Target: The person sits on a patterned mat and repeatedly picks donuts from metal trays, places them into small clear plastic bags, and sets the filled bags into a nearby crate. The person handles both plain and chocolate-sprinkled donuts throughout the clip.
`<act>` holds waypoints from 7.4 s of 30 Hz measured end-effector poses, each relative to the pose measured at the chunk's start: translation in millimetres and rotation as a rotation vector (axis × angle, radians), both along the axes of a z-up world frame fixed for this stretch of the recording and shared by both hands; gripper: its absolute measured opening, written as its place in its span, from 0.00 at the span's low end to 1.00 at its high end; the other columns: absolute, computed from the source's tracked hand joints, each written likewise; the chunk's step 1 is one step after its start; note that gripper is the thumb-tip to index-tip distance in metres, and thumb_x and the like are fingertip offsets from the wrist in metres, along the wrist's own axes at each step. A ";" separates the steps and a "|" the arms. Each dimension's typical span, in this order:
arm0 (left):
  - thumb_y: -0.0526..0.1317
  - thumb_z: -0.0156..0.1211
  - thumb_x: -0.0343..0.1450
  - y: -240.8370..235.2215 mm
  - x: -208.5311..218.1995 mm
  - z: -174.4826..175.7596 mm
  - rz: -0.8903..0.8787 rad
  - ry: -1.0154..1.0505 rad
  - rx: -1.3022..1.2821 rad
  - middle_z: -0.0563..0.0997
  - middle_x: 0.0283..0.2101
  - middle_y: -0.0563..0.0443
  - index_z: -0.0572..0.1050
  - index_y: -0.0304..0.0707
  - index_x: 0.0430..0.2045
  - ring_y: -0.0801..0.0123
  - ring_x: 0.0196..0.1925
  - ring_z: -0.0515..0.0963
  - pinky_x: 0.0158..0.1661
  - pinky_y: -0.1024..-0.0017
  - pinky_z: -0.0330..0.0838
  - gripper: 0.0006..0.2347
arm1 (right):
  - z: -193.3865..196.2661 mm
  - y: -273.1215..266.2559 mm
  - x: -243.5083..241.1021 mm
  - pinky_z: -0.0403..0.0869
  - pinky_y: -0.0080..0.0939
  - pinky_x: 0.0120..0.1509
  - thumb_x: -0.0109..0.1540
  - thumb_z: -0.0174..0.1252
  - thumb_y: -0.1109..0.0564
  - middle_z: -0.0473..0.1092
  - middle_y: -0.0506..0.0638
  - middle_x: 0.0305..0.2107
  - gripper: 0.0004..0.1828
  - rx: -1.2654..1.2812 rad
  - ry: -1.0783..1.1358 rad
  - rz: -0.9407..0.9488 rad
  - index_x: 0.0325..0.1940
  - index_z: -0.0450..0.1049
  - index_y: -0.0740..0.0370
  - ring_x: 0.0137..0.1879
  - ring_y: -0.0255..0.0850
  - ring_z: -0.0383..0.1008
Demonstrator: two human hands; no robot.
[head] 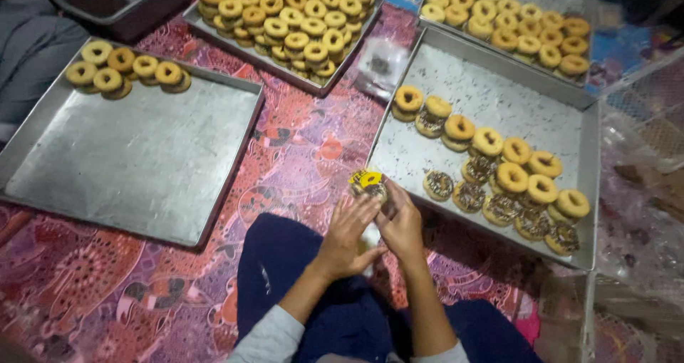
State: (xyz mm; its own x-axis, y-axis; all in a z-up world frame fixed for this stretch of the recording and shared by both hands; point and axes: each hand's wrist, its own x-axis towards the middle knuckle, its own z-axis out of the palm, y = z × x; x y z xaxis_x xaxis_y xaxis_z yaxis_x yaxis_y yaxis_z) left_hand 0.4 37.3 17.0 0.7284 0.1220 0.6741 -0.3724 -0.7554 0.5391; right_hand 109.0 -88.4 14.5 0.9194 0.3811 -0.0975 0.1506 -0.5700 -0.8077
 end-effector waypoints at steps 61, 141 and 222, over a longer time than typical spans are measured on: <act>0.31 0.58 0.76 22.5 -105.6 6.9 0.479 0.175 -0.873 0.85 0.46 0.41 0.80 0.29 0.43 0.60 0.48 0.85 0.51 0.69 0.79 0.06 | -70.1 4.3 -92.2 0.71 0.43 0.65 0.60 0.63 0.57 0.69 0.56 0.57 0.35 0.460 0.610 0.495 0.68 0.60 0.66 0.61 0.45 0.72; 0.26 0.57 0.62 -53.0 45.3 -90.3 0.025 0.209 -1.520 0.71 0.60 0.51 0.64 0.47 0.58 0.61 0.56 0.76 0.51 0.68 0.75 0.28 | -67.2 -50.1 -30.2 0.66 0.60 0.71 0.63 0.59 0.55 0.70 0.65 0.60 0.24 0.113 -0.422 0.164 0.62 0.74 0.68 0.65 0.56 0.72; 0.32 0.57 0.76 39.2 -136.3 -69.1 0.313 0.192 -1.245 0.85 0.42 0.45 0.79 0.26 0.40 0.71 0.45 0.86 0.49 0.74 0.80 0.06 | 22.0 59.4 -125.2 0.76 0.51 0.33 0.62 0.66 0.52 0.78 0.56 0.26 0.07 -0.099 -0.367 0.703 0.39 0.84 0.55 0.29 0.53 0.78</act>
